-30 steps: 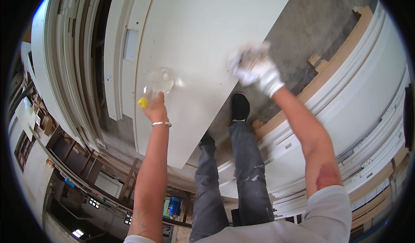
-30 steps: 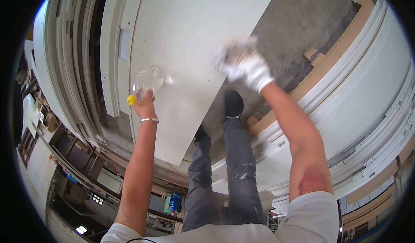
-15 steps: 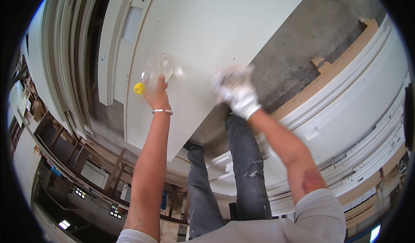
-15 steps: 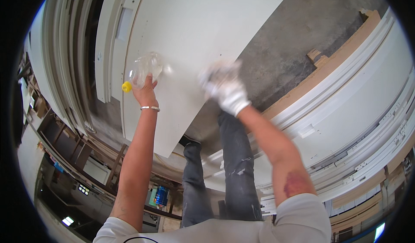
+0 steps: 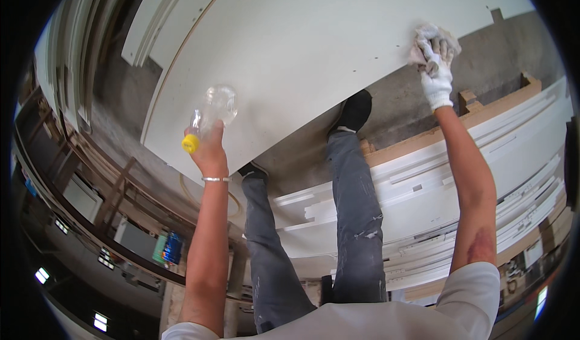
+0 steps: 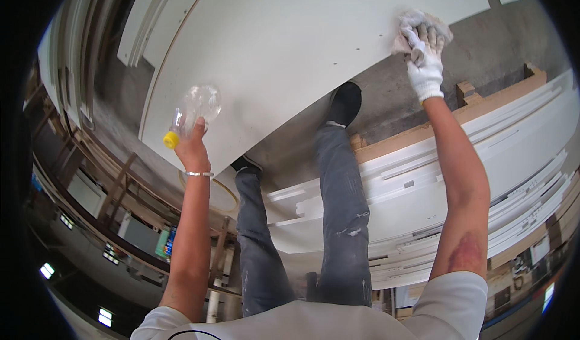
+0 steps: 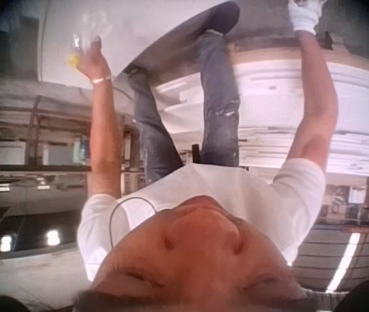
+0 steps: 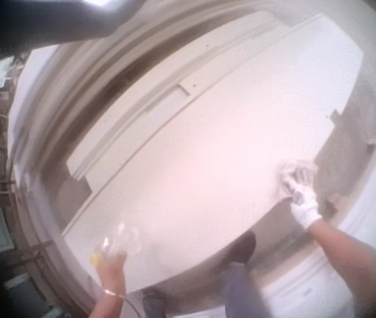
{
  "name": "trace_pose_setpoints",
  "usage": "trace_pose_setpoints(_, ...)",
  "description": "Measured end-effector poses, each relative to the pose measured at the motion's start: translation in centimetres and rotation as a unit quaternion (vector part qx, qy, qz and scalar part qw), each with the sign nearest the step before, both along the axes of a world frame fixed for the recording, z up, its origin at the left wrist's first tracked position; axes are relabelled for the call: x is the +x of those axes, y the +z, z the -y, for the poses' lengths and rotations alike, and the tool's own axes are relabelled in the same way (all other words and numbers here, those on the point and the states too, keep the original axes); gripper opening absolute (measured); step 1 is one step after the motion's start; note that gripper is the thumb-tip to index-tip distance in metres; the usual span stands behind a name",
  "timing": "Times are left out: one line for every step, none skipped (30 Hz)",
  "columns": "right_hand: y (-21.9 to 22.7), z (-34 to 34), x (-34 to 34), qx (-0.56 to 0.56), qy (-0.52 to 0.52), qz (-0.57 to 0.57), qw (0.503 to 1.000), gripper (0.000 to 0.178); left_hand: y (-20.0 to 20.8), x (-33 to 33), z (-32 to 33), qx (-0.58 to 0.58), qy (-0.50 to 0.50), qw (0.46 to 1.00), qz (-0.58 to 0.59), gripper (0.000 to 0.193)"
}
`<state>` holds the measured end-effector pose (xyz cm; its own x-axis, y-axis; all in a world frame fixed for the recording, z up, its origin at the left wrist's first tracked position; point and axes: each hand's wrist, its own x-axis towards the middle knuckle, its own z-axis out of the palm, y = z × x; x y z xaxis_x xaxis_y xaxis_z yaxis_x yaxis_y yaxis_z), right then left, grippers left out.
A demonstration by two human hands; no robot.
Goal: The person wipes white panels with a cloth and liquid from a bottle, then uses a spray gun to apply a coating. They handle multiple panels, flipping and repositioning them, and stack them after treatment.
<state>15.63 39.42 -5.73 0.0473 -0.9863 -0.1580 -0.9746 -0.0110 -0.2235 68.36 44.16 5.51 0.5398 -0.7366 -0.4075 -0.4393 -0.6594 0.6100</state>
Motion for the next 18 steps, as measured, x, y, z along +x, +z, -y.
trace_pose_setpoints(0.0, -1.2, 1.7, -0.009, 0.021, 0.01, 1.0, 0.062, 0.4, 1.4, -2.0, 0.008, 0.018, 1.0, 0.001, 0.047)
trace_pose_setpoints(-0.2, -2.7, 4.0, 0.029, 0.028, -0.006, 0.999, 0.059, 0.9, 2.6, -4.0, -0.004, 0.04, 0.999, -0.006, 0.047)
trace_pose_setpoints(-0.5, -4.5, 7.0, 0.005, 0.128, 0.028, 0.991, 0.059, 1.3, 3.5, -6.0, -0.015, 0.077, 0.996, -0.03, 0.047)
trace_pose_setpoints(-0.6, -6.4, 10.2, -0.018, 0.23, 0.056, 0.972, 0.058, 1.7, 4.6, -7.9, -0.037, 0.114, 0.991, -0.066, 0.047)
trace_pose_setpoints(-1.0, -8.2, 14.0, 0.101, 0.251, 0.088, 0.959, 0.052, 2.3, 5.7, -9.7, -0.02, 0.126, 0.991, -0.046, 0.049)
trace_pose_setpoints(-0.9, -9.8, 17.5, 0.148, 0.336, 0.093, 0.926, 0.045, 2.8, 6.8, -11.4, -0.011, 0.145, 0.988, -0.041, 0.049)
trace_pose_setpoints(-1.3, -11.2, 21.6, 0.202, 0.379, 0.138, 0.892, 0.043, 3.3, 7.6, -13.1, -0.019, 0.165, 0.985, -0.053, 0.05)
trace_pose_setpoints(-1.6, -12.4, 26.0, 0.221, 0.424, 0.202, 0.855, 0.042, 3.7, 8.6, -14.4, -0.014, 0.205, 0.977, -0.054, 0.051)
trace_pose_setpoints(-1.7, -13.8, 30.3, 0.159, 0.447, 0.235, 0.848, 0.04, 4.4, 9.4, -15.9, -0.009, 0.171, 0.985, -0.024, 0.057)
trace_pose_setpoints(-1.7, -15.2, 34.2, 0.128, 0.475, 0.242, 0.836, 0.039, 4.9, 10.1, -17.1, -0.023, 0.185, 0.982, -0.019, 0.056)
trace_pose_setpoints(-1.8, -16.6, 38.1, 0.112, 0.452, 0.295, 0.834, 0.038, 5.4, 10.6, -18.3, -0.033, 0.212, 0.977, -0.018, 0.056)
trace_pose_setpoints(-2.0, -17.7, 40.8, 0.162, 0.454, 0.298, 0.824, 0.037, 5.7, 11.0, -19.2, -0.058, 0.233, 0.971, -0.025, 0.055)
trace_pose_setpoints(-2.4, -18.2, 42.5, 0.2, 0.427, 0.331, 0.817, 0.036, 6.0, 11.7, -19.9, -0.048, 0.256, 0.965, -0.016, 0.054)
trace_pose_setpoints(-2.6, -18.2, 42.9, 0.162, 0.456, 0.315, 0.817, 0.036, 6.2, 12.5, -20.3, -0.056, 0.273, 0.96, -0.012, 0.053)
trace_pose_setpoints(-2.5, -17.7, 42.1, 0.153, 0.507, 0.289, 0.798, 0.037, 6.6, 13.5, -20.7, -0.064, 0.291, 0.954, -0.005, 0.052)
trace_pose_setpoints(-2.3, -16.6, 40.4, 0.119, 0.557, 0.28, 0.773, 0.038, 7.0, 14.2, -21.1, -0.07, 0.313, 0.947, 0.004, 0.051)
trace_pose_setpoints(-1.9, -14.8, 37.5, 0.196, 0.58, 0.194, 0.766, 0.04, 7.0, 14.8, -21.3, -0.076, 0.335, 0.939, 0.016, 0.051)
trace_pose_setpoints(-1.2, -12.4, 33.7, 0.167, 0.628, 0.16, 0.743, 0.039, 7.1, 15.4, -21.7, -0.088, 0.356, 0.93, 0.023, 0.05)
